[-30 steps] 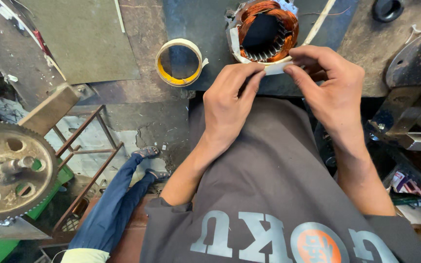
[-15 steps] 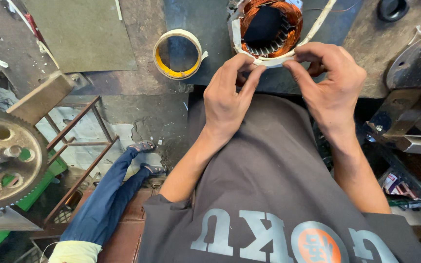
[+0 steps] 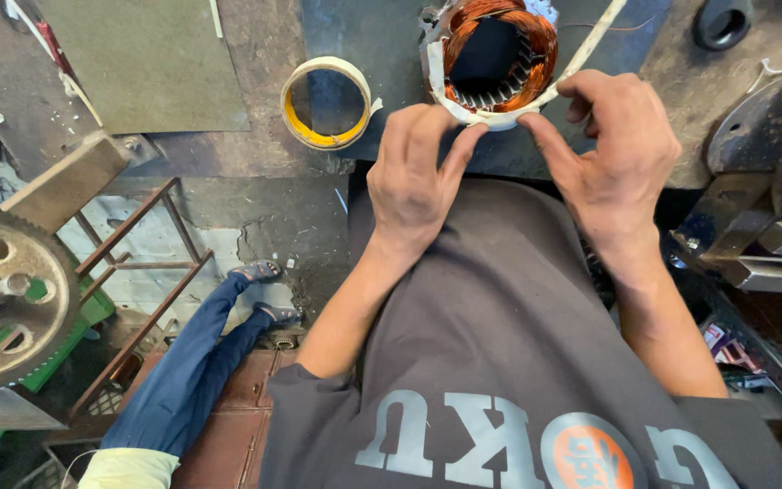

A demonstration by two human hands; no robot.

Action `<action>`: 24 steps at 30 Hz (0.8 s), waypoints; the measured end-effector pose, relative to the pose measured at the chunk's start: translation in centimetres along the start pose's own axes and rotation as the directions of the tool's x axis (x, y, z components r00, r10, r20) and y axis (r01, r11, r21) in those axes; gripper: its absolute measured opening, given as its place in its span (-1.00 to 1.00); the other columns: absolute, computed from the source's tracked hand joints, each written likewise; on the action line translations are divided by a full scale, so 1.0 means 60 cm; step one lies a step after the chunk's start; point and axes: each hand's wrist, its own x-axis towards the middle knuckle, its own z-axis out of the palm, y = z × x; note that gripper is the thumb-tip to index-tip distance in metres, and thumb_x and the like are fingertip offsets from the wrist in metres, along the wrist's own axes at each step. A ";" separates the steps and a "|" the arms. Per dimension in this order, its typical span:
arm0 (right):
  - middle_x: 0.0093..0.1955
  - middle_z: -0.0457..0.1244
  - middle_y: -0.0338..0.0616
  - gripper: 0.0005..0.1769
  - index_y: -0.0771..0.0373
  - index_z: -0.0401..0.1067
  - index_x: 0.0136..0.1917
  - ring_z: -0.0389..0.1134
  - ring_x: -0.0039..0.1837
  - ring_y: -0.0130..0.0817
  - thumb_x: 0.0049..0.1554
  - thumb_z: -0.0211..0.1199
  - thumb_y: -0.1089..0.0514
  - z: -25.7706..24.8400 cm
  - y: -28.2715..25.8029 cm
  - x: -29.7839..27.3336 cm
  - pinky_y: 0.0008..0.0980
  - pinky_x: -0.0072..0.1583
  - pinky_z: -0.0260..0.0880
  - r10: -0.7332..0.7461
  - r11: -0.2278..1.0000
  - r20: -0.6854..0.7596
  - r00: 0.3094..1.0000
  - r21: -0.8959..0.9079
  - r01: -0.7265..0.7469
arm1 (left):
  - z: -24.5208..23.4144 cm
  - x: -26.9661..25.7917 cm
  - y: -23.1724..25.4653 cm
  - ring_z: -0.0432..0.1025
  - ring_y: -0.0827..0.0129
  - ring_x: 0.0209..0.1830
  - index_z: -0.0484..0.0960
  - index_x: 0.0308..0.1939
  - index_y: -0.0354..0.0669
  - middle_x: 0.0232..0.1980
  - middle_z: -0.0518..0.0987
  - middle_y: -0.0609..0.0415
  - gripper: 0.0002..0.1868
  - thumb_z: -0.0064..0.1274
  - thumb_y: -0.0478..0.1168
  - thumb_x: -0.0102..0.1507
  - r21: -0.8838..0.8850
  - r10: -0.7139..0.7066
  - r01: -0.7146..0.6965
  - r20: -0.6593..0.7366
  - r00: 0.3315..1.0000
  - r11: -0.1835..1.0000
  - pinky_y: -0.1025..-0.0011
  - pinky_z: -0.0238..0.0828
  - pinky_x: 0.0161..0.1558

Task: The person strips and twists wires on a stator, then wraps the connections with white tape. The person uses scissors to cut the tape and secures the wires to the component.

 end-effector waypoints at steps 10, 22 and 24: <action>0.13 0.28 -0.29 -0.60 0.01 0.64 0.12 0.19 0.15 -0.21 0.02 0.54 0.29 0.004 0.034 0.021 -0.24 0.18 0.24 -0.485 0.868 -0.053 0.873 -0.152 0.473 | -0.023 0.031 -0.045 0.36 0.28 0.38 0.62 0.30 0.03 0.29 0.56 0.23 -0.62 0.17 -0.26 0.38 0.166 0.439 -0.487 0.257 0.861 0.857 0.16 0.28 0.45; 0.22 0.27 -0.30 -0.61 -0.03 0.65 0.16 0.15 0.26 -0.15 0.09 0.61 0.26 0.038 0.085 0.009 -0.23 0.32 0.23 -0.359 0.925 -0.061 0.931 0.111 0.364 | -0.007 -0.005 -0.042 0.27 0.22 0.32 0.62 0.29 0.18 0.41 0.40 0.30 -0.57 0.25 -0.27 0.35 0.069 0.160 -0.171 0.148 0.976 0.983 0.31 0.20 0.36; 0.22 0.27 -0.33 -0.60 -0.07 0.66 0.19 0.16 0.26 -0.20 0.12 0.62 0.25 0.036 0.086 0.003 -0.29 0.31 0.24 -0.332 0.938 -0.037 0.943 0.095 0.334 | -0.011 -0.010 -0.041 0.28 0.23 0.33 0.60 0.35 0.10 0.41 0.38 0.22 -0.57 0.19 -0.32 0.40 0.018 0.105 -0.108 0.094 0.990 0.994 0.34 0.22 0.38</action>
